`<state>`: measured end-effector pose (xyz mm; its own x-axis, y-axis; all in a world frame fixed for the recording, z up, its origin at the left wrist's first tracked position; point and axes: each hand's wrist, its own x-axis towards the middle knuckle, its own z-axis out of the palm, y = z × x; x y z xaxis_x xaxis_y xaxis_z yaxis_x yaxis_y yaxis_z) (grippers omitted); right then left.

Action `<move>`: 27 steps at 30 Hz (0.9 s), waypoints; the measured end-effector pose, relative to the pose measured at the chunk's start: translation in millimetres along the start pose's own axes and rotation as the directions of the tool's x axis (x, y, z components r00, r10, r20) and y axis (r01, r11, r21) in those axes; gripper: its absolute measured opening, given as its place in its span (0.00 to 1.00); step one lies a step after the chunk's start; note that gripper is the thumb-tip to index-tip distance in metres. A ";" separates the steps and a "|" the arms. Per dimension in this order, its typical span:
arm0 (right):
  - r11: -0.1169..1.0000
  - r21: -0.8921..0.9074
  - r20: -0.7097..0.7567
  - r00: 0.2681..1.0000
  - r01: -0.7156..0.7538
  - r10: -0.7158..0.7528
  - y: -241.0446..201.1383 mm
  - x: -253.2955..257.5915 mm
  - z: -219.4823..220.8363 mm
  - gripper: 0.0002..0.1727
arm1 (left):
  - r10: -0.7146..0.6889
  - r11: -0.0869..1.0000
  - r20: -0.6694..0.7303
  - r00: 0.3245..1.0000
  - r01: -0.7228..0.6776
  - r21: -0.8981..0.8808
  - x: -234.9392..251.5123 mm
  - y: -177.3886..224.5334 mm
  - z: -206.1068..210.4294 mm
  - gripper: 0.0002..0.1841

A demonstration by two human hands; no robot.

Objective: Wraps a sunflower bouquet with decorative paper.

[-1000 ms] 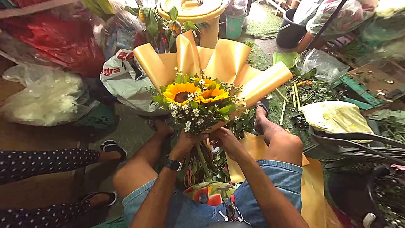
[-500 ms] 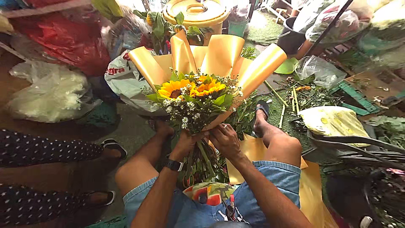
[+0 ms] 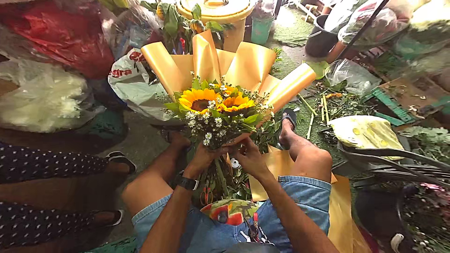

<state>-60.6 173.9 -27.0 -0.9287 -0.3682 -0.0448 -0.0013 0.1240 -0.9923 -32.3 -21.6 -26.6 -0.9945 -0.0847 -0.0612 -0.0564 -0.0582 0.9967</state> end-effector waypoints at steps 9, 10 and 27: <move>0.928 -0.203 -0.092 0.938 0.312 -0.335 20.0 -0.2 3.9 0.19 | -0.049 0.998 -0.037 0.998 0.048 -0.044 -3.7 5.4 -1.6 0.39; 0.916 -0.218 -0.090 0.928 0.337 -0.362 20.2 0.4 3.2 0.17 | -0.042 0.998 -0.033 0.999 0.041 -0.044 -3.6 5.3 -1.7 0.37; 0.967 0.254 0.115 0.993 0.000 -0.031 4.6 1.2 3.0 0.08 | -0.077 0.996 -0.065 0.995 0.079 0.027 -1.5 6.5 2.4 0.35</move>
<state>-60.6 171.2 -31.9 -0.8792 -0.4757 -0.0274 0.0926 -0.1142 -0.9891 -31.3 -19.4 -19.9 -0.9794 -0.1442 -0.1414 -0.1373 -0.0376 0.9898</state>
